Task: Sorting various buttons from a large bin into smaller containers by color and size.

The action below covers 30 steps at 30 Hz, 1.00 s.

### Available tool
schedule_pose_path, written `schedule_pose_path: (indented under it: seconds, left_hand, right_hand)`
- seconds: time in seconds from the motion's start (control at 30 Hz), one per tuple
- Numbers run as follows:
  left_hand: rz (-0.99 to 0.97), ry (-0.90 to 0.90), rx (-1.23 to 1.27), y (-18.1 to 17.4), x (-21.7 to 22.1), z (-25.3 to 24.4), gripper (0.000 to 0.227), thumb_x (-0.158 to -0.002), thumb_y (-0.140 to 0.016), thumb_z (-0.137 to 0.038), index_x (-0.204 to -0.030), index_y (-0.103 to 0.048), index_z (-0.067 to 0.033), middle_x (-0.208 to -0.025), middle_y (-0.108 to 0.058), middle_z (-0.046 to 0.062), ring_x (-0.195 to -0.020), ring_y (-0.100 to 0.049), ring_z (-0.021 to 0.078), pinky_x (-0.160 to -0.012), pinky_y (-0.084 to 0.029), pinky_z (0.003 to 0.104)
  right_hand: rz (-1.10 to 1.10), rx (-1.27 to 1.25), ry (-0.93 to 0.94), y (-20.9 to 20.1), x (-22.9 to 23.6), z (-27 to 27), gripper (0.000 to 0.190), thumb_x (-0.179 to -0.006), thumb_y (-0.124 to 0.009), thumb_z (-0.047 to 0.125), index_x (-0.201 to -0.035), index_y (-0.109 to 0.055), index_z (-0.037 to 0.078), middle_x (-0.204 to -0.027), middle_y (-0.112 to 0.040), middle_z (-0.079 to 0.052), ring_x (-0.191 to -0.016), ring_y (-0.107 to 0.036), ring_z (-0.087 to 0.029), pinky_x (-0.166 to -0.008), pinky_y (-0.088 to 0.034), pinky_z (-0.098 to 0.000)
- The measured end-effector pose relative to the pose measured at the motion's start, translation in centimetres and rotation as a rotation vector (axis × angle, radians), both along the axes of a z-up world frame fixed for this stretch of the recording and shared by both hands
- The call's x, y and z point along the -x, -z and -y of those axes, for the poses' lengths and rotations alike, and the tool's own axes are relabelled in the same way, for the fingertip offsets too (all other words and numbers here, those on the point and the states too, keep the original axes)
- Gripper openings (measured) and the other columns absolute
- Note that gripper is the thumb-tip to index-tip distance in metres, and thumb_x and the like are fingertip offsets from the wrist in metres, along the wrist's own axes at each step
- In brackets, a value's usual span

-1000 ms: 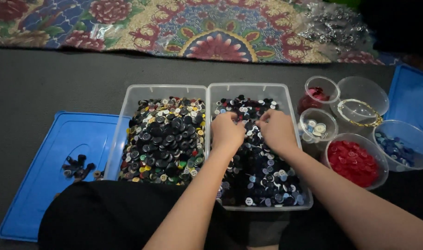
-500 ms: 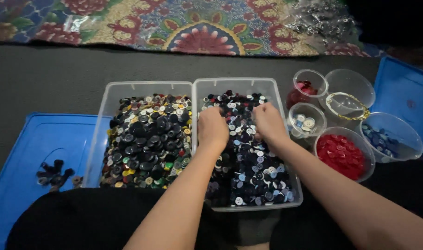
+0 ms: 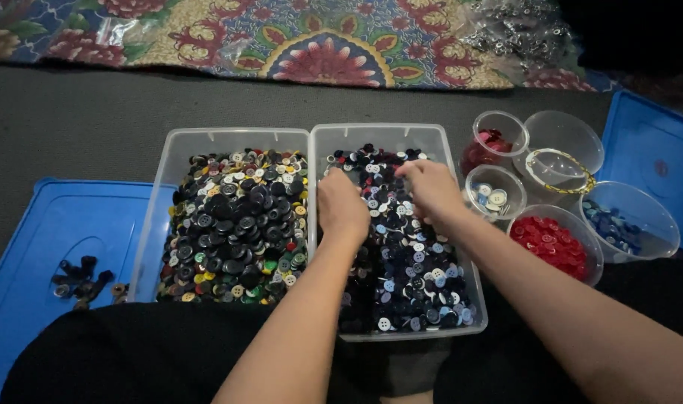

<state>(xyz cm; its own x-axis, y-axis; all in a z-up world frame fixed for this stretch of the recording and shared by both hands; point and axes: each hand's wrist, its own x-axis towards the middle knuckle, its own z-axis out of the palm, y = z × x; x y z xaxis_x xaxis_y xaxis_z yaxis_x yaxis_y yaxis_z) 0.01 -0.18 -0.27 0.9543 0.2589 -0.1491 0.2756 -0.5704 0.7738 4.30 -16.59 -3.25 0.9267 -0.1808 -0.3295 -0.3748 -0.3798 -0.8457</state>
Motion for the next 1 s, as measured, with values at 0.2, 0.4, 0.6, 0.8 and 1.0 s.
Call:
schedule_pose_path:
  seconds: [0.2, 0.4, 0.6, 0.8, 1.0]
  left_hand:
    - [-0.067, -0.019, -0.044, 0.7, -0.7, 0.2, 0.013, -0.096, -0.064, -0.004, -0.102, -0.064, 0.0075, -0.1, -0.073, 0.025, -0.099, -0.073, 0.0455, -0.08, -0.062, 0.051]
    - [-0.043, -0.033, 0.05, -0.2, 0.1, 0.1, 0.026, -0.102, -0.059, -0.013, -0.102, -0.066, 0.0118, -0.101, -0.073, 0.03, -0.102, -0.072, 0.0499, -0.085, -0.06, 0.06]
    - [0.134, -0.061, 0.211, -1.1, 2.0, 0.6, 0.035, -0.104, -0.048, -0.029, -0.096, -0.068, -0.0012, -0.087, -0.074, 0.023, -0.103, -0.069, 0.0458, -0.088, -0.054, 0.053]
    - [0.045, -0.116, 0.438, -2.4, 5.6, 1.7, 0.043, -0.102, -0.049, -0.039, -0.101, -0.07, -0.0011, -0.092, -0.07, 0.026, -0.104, -0.065, 0.0484, -0.085, -0.051, 0.054]
    - [0.062, -0.444, 1.341, -3.7, 5.7, 0.0, 0.027, -0.108, -0.04, -0.032, -0.088, -0.049, -0.0164, -0.069, -0.029, -0.008, -0.055, -0.042, 0.0108, -0.051, -0.033, 0.024]
  right_hand:
    - [0.134, 0.582, -0.311, -2.3, 1.9, -1.8, 0.016, -0.092, -0.069, 0.032, -0.104, -0.077, 0.026, -0.097, -0.078, -0.012, -0.098, -0.072, -0.042, -0.083, -0.058, -0.049]
    - [0.215, 0.68, -0.411, -1.9, 2.0, -1.1, 0.016, -0.092, -0.071, 0.028, -0.107, -0.078, 0.029, -0.094, -0.079, -0.009, -0.093, -0.074, -0.04, -0.08, -0.06, -0.0469]
    - [0.172, 0.727, -0.451, -3.4, 3.1, -1.7, 0.02, -0.097, -0.063, 0.027, -0.112, -0.074, 0.021, -0.103, -0.077, -0.018, -0.103, -0.071, -0.045, -0.089, -0.058, -0.0533]
    - [0.269, 0.486, -0.188, -4.9, 3.7, -2.3, 0.024, -0.097, -0.062, 0.029, -0.1, -0.072, 0.008, -0.096, -0.074, -0.029, -0.104, -0.066, -0.052, -0.09, -0.051, -0.0591]
    - [0.292, 0.132, -0.032, -11.9, 6.3, -8.9, 0.029, -0.088, -0.067, 0.038, -0.101, -0.078, 0.014, -0.085, -0.075, -0.018, -0.09, -0.074, -0.033, -0.079, -0.056, -0.0468]
